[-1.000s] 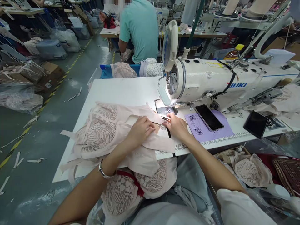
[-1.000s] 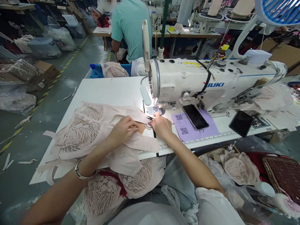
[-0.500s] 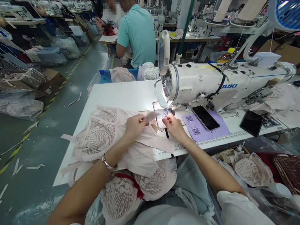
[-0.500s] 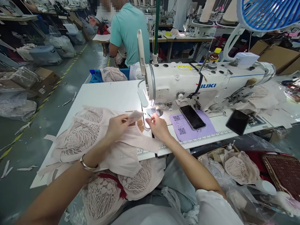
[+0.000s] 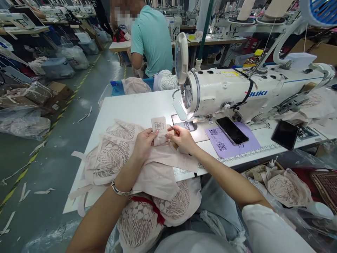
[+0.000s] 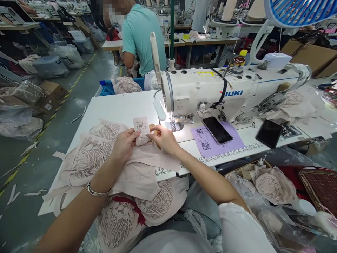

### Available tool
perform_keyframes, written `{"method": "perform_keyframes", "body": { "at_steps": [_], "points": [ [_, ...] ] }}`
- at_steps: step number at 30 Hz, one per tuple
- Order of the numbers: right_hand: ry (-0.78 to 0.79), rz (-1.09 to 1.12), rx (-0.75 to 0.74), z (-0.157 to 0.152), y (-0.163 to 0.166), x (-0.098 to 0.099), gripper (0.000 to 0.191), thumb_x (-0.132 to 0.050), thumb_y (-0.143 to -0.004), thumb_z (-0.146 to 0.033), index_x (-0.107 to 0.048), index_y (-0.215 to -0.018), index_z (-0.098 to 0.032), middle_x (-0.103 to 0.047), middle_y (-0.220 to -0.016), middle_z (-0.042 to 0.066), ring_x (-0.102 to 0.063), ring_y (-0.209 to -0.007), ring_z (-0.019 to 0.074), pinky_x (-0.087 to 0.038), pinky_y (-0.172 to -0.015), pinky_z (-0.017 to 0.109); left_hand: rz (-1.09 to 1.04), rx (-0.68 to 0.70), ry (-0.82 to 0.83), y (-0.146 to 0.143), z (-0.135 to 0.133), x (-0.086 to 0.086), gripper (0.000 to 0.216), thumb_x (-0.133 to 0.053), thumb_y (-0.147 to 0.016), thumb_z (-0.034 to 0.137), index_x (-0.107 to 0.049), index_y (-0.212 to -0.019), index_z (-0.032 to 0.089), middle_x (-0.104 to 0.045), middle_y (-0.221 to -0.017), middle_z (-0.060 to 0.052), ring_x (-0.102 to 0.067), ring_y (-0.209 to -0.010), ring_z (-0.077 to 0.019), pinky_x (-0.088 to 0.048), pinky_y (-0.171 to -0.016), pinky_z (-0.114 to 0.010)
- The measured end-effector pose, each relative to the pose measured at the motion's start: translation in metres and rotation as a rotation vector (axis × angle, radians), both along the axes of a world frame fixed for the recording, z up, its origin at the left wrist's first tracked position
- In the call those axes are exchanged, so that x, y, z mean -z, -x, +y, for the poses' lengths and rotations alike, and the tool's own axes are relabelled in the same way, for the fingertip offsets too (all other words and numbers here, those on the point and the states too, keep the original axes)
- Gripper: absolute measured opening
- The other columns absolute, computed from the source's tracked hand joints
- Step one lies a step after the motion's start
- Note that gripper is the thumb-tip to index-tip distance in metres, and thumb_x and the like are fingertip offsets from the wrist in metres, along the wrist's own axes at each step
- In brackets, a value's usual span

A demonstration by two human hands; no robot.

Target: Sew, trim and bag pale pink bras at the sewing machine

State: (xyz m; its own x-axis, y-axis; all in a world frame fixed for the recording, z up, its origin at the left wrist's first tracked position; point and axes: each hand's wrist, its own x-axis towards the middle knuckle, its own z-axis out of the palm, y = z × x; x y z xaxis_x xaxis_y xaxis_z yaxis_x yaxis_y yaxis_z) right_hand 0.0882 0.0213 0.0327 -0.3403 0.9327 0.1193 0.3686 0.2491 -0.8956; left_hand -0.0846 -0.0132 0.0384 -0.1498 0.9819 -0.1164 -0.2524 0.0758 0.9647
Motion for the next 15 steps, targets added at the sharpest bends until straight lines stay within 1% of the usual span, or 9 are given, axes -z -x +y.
{"method": "perform_keyframes", "body": {
  "at_steps": [2,4,6,9,13,15],
  "points": [
    [-0.039,-0.022,0.008,0.003,0.002,-0.002,0.020,-0.064,-0.084,-0.039,-0.062,-0.076,-0.021,-0.047,-0.056,-0.006,-0.046,-0.056,0.0133,-0.033,-0.057,0.025,0.002,0.001,0.005,0.000,-0.001,-0.001,0.047,-0.085,-0.061,0.044,-0.072,-0.090,0.010,-0.074,-0.080,-0.009,-0.073,-0.078,-0.0277,-0.062,-0.073,-0.041],
    [-0.107,-0.094,0.071,0.004,0.000,-0.002,0.021,-0.061,-0.086,-0.035,-0.058,-0.071,-0.021,-0.049,-0.059,-0.004,-0.045,-0.058,0.0137,-0.032,-0.058,0.026,0.003,-0.003,0.019,0.000,-0.002,-0.002,0.047,-0.086,-0.060,0.044,-0.072,-0.089,0.010,-0.075,-0.081,-0.009,-0.072,-0.079,-0.0280,-0.062,-0.074,-0.042],
    [-0.191,-0.206,0.133,0.005,-0.003,-0.001,0.020,-0.057,-0.089,-0.033,-0.057,-0.073,-0.021,-0.054,-0.065,-0.002,-0.046,-0.061,0.0149,-0.030,-0.058,0.027,-0.003,0.007,0.026,0.000,-0.002,-0.003,0.046,-0.086,-0.061,0.042,-0.072,-0.090,0.011,-0.075,-0.086,-0.010,-0.072,-0.084,-0.0288,-0.062,-0.078,-0.043],
    [-0.275,-0.354,0.176,0.004,-0.008,0.001,0.020,-0.052,-0.092,-0.033,-0.057,-0.078,-0.021,-0.057,-0.070,0.000,-0.049,-0.063,0.0164,-0.027,-0.058,0.028,-0.065,0.082,-0.001,-0.001,-0.003,-0.005,0.045,-0.085,-0.063,0.036,-0.071,-0.098,0.011,-0.076,-0.098,-0.012,-0.071,-0.098,-0.0312,-0.059,-0.089,-0.045],
    [-0.275,-0.378,0.160,0.001,-0.007,0.003,0.020,-0.051,-0.093,-0.034,-0.057,-0.081,-0.020,-0.059,-0.073,0.001,-0.050,-0.064,0.0167,-0.028,-0.057,0.027,-0.194,0.239,-0.018,-0.003,-0.006,-0.010,0.042,-0.080,-0.072,0.031,-0.067,-0.106,0.010,-0.073,-0.111,-0.017,-0.066,-0.114,-0.0356,-0.054,-0.098,-0.049],
    [-0.269,-0.368,0.155,-0.001,-0.007,0.003,0.019,-0.050,-0.094,-0.034,-0.057,-0.082,-0.020,-0.061,-0.075,0.002,-0.051,-0.064,0.0168,-0.029,-0.058,0.027,-0.212,0.277,-0.031,-0.003,-0.007,-0.011,0.039,-0.077,-0.076,0.030,-0.066,-0.108,0.010,-0.072,-0.114,-0.018,-0.063,-0.120,-0.0357,-0.052,-0.102,-0.049]
  ]
}}
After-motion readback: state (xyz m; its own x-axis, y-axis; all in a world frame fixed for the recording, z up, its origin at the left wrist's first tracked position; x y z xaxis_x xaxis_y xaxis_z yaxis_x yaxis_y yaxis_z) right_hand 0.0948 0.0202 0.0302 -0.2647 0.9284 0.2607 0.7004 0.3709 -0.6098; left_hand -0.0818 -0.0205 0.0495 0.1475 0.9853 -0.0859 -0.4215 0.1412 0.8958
